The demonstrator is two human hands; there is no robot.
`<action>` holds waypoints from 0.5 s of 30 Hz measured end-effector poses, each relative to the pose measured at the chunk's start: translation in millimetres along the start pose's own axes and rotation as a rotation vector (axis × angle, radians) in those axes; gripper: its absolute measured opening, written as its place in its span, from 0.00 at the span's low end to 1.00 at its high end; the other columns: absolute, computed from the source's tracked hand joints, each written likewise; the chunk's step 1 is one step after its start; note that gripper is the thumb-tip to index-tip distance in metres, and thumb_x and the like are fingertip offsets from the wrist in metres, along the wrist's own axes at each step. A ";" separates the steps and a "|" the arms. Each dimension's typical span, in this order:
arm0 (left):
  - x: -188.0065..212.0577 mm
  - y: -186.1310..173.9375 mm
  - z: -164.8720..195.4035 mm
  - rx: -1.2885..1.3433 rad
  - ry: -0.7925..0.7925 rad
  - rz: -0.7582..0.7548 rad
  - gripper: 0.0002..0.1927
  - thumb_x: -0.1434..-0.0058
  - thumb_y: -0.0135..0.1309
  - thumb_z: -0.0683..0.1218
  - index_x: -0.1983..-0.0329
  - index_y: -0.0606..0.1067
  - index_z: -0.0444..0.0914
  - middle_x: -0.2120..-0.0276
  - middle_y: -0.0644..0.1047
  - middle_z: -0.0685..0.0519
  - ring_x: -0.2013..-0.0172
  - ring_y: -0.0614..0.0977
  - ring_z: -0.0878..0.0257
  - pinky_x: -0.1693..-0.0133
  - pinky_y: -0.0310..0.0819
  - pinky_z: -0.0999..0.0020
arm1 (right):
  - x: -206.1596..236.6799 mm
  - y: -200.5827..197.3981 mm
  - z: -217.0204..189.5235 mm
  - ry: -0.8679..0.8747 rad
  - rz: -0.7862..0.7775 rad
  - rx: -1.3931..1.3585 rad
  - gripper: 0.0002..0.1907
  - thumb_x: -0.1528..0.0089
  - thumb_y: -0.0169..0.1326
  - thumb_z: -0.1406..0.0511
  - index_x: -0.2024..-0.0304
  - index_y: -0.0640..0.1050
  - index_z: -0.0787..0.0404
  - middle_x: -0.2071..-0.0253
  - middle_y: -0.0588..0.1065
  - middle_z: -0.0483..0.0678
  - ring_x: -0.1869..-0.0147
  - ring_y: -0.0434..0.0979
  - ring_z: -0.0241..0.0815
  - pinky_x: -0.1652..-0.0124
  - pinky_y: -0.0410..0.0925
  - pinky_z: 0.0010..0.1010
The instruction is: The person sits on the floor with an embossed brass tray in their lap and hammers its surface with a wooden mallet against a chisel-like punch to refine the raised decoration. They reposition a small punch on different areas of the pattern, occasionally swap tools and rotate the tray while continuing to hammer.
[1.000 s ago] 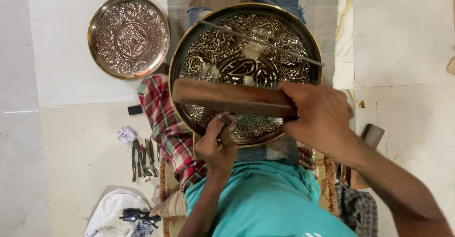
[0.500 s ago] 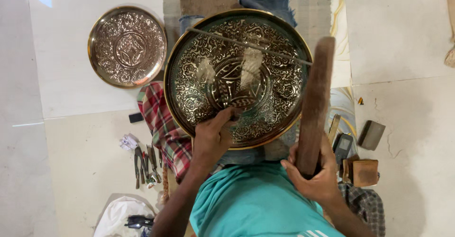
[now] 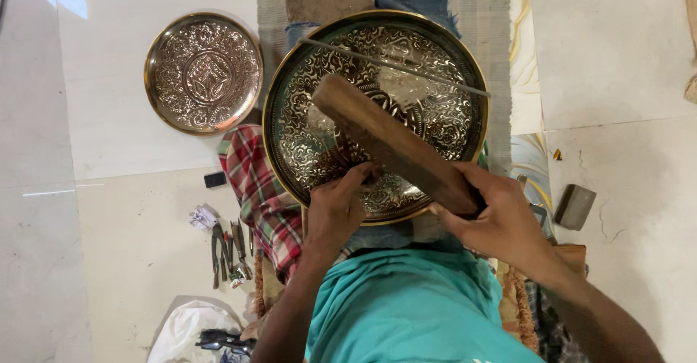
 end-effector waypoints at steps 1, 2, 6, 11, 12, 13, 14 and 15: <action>1.7 0.4 -2.2 -0.014 -0.012 0.003 0.26 0.44 0.47 0.31 0.43 0.76 0.38 0.61 0.84 0.42 0.62 0.88 0.51 0.61 0.83 0.59 | -3.7 -1.6 -6.8 0.009 0.006 -0.021 0.24 0.50 0.65 0.66 0.51 0.78 0.64 0.71 0.80 0.53 0.71 0.76 0.34 0.71 0.71 0.30; 3.1 -0.3 -0.7 -0.012 0.019 0.026 0.26 0.45 0.46 0.31 0.43 0.76 0.38 0.60 0.84 0.42 0.61 0.87 0.50 0.61 0.83 0.59 | -6.5 -2.4 -12.0 0.024 -0.019 0.012 0.21 0.48 0.64 0.67 0.53 0.77 0.64 0.73 0.78 0.54 0.72 0.75 0.39 0.72 0.70 0.33; 8.3 2.6 -6.8 -0.037 0.071 0.054 0.22 0.45 0.48 0.32 0.48 0.76 0.37 0.65 0.82 0.43 0.66 0.85 0.48 0.64 0.81 0.58 | -12.2 -2.6 -43.4 -0.172 -0.141 0.409 0.24 0.53 0.63 0.68 0.54 0.74 0.65 0.74 0.76 0.58 0.71 0.75 0.58 0.71 0.65 0.48; 11.0 4.0 -16.4 -0.054 0.070 0.079 0.21 0.46 0.50 0.32 0.48 0.75 0.35 0.70 0.79 0.41 0.71 0.83 0.44 0.68 0.77 0.56 | -16.8 4.5 -42.9 -0.209 -0.178 0.378 0.26 0.55 0.61 0.66 0.54 0.72 0.63 0.70 0.76 0.59 0.66 0.76 0.65 0.68 0.65 0.54; 10.2 7.2 -20.2 -0.054 0.029 0.046 0.20 0.46 0.50 0.32 0.50 0.76 0.36 0.71 0.79 0.41 0.71 0.82 0.44 0.68 0.77 0.55 | -17.1 6.1 -44.0 -0.248 -0.172 0.444 0.27 0.55 0.61 0.66 0.53 0.71 0.64 0.69 0.76 0.59 0.65 0.75 0.66 0.67 0.65 0.55; 10.3 9.9 -22.3 -0.049 -0.001 0.008 0.18 0.46 0.51 0.32 0.52 0.77 0.38 0.72 0.78 0.41 0.71 0.82 0.44 0.68 0.77 0.55 | -16.8 8.4 -45.1 -0.283 -0.157 0.513 0.28 0.55 0.61 0.67 0.52 0.70 0.66 0.68 0.75 0.59 0.64 0.75 0.67 0.66 0.65 0.55; 9.1 8.2 -17.4 -0.028 0.027 0.028 0.21 0.47 0.50 0.32 0.50 0.76 0.37 0.71 0.79 0.41 0.71 0.82 0.44 0.68 0.77 0.55 | -18.2 6.9 -43.5 -0.272 -0.143 0.474 0.28 0.56 0.61 0.67 0.52 0.71 0.64 0.68 0.76 0.59 0.64 0.75 0.66 0.67 0.65 0.55; 7.8 5.9 -12.5 -0.012 0.052 0.051 0.24 0.47 0.48 0.31 0.47 0.76 0.37 0.70 0.79 0.41 0.70 0.83 0.44 0.68 0.77 0.55 | -19.1 5.9 -42.9 -0.267 -0.133 0.432 0.28 0.56 0.61 0.67 0.53 0.72 0.63 0.68 0.76 0.58 0.64 0.76 0.65 0.67 0.65 0.54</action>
Point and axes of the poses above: each hand's wrist, its own x-axis away from the middle knuckle, its own y-axis out of the palm, z = x × y, the point moved 10 cm from there along -x, towards the middle knuckle
